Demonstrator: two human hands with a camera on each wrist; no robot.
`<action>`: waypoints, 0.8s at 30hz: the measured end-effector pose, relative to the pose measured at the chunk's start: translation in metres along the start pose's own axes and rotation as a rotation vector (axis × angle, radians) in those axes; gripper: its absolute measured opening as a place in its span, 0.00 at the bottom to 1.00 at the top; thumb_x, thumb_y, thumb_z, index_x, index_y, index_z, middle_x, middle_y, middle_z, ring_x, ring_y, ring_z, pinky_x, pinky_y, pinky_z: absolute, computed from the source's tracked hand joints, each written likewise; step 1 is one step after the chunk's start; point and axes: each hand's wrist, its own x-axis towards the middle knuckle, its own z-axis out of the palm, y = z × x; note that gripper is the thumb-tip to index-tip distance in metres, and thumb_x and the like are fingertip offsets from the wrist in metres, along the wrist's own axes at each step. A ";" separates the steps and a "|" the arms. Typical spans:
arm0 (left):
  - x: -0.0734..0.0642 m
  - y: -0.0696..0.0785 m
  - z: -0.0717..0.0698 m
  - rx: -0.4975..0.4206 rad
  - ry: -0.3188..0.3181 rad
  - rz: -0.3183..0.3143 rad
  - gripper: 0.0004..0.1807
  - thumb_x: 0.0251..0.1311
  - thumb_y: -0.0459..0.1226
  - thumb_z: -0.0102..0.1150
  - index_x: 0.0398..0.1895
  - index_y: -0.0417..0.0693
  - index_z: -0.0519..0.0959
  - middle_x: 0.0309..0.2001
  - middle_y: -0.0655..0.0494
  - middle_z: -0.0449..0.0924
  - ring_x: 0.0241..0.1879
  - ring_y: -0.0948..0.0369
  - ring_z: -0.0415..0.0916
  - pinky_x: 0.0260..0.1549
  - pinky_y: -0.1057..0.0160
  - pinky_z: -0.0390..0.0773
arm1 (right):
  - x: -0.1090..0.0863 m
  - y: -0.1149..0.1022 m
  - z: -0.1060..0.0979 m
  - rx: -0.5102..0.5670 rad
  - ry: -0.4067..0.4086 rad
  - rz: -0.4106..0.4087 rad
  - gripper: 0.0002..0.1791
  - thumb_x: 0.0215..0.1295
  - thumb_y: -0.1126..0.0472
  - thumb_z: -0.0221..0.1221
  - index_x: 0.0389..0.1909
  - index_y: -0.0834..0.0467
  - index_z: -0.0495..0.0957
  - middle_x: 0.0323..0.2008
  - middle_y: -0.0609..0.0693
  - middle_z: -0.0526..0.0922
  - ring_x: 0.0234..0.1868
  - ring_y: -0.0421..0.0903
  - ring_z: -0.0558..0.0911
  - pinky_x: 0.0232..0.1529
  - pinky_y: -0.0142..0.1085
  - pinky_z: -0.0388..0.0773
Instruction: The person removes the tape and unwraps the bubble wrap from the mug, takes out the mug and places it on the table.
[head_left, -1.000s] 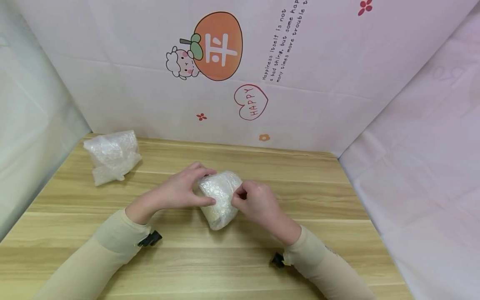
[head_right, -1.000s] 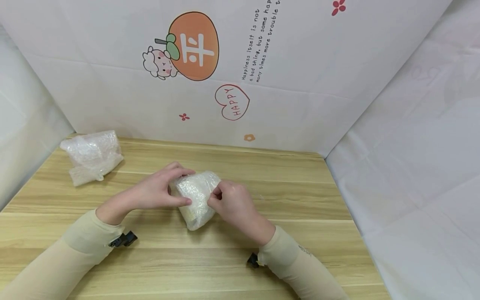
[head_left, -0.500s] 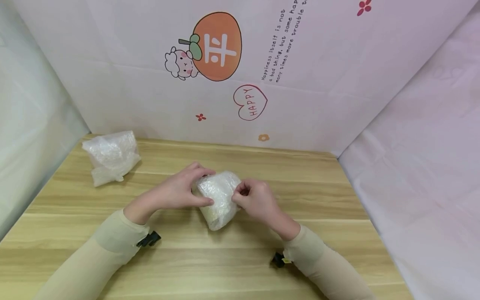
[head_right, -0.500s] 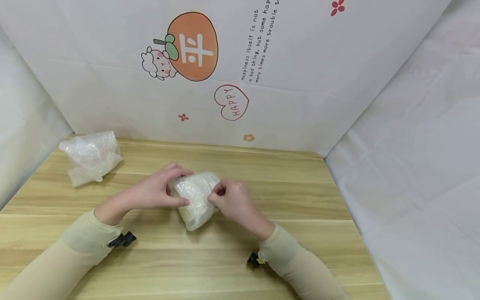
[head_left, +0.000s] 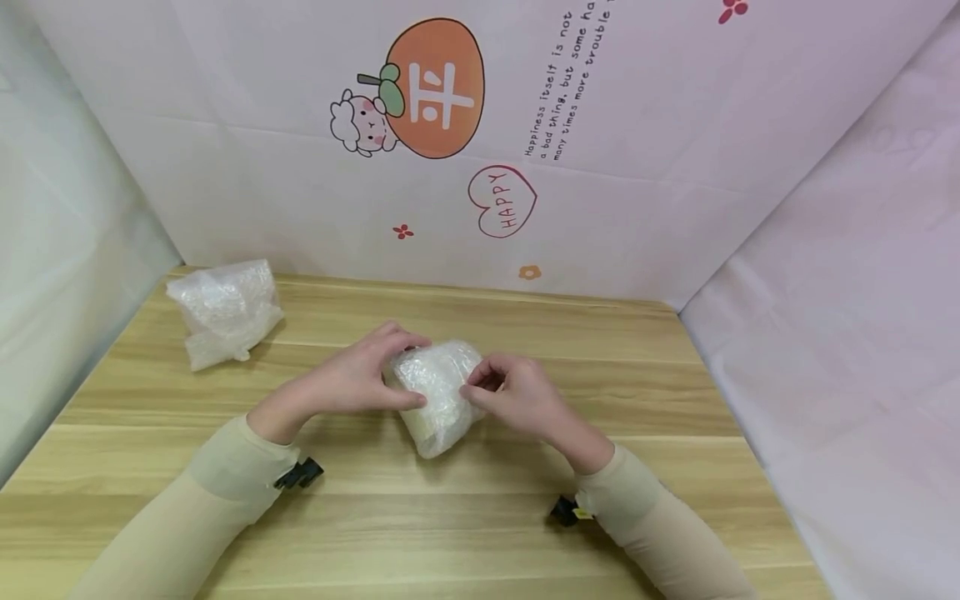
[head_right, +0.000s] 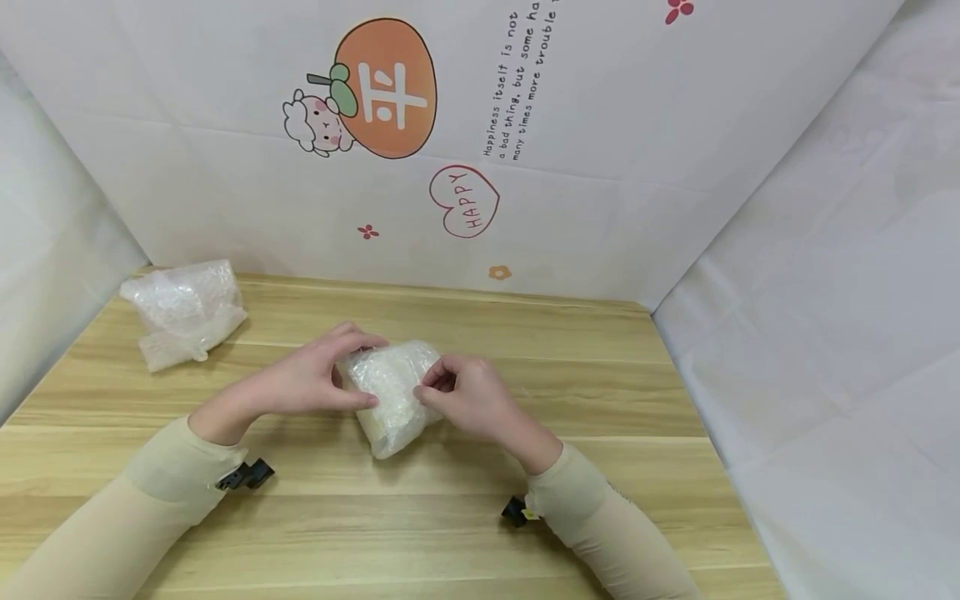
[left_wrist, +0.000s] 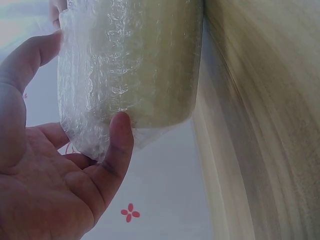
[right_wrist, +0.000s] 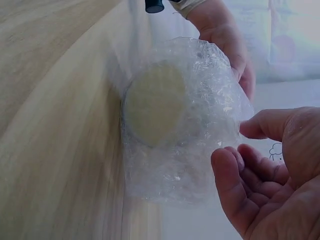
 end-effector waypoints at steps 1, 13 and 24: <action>0.000 0.000 0.000 -0.001 0.000 0.002 0.46 0.61 0.55 0.82 0.78 0.47 0.76 0.62 0.52 0.75 0.60 0.52 0.77 0.60 0.41 0.83 | 0.000 0.000 0.000 -0.009 0.003 0.001 0.04 0.71 0.60 0.73 0.37 0.55 0.88 0.32 0.43 0.88 0.32 0.41 0.83 0.32 0.33 0.82; 0.000 0.008 0.001 0.006 0.005 0.024 0.47 0.60 0.54 0.83 0.78 0.46 0.76 0.61 0.54 0.75 0.58 0.55 0.77 0.57 0.45 0.83 | -0.004 -0.004 0.008 -0.267 0.142 -0.194 0.07 0.61 0.68 0.71 0.27 0.54 0.86 0.25 0.41 0.85 0.25 0.35 0.78 0.28 0.31 0.81; 0.000 0.008 0.003 0.024 0.009 0.024 0.42 0.67 0.55 0.76 0.78 0.46 0.76 0.61 0.54 0.75 0.53 0.57 0.77 0.52 0.51 0.82 | -0.005 -0.005 0.009 -0.212 0.134 -0.165 0.07 0.60 0.69 0.72 0.29 0.55 0.86 0.27 0.43 0.86 0.27 0.35 0.80 0.30 0.31 0.82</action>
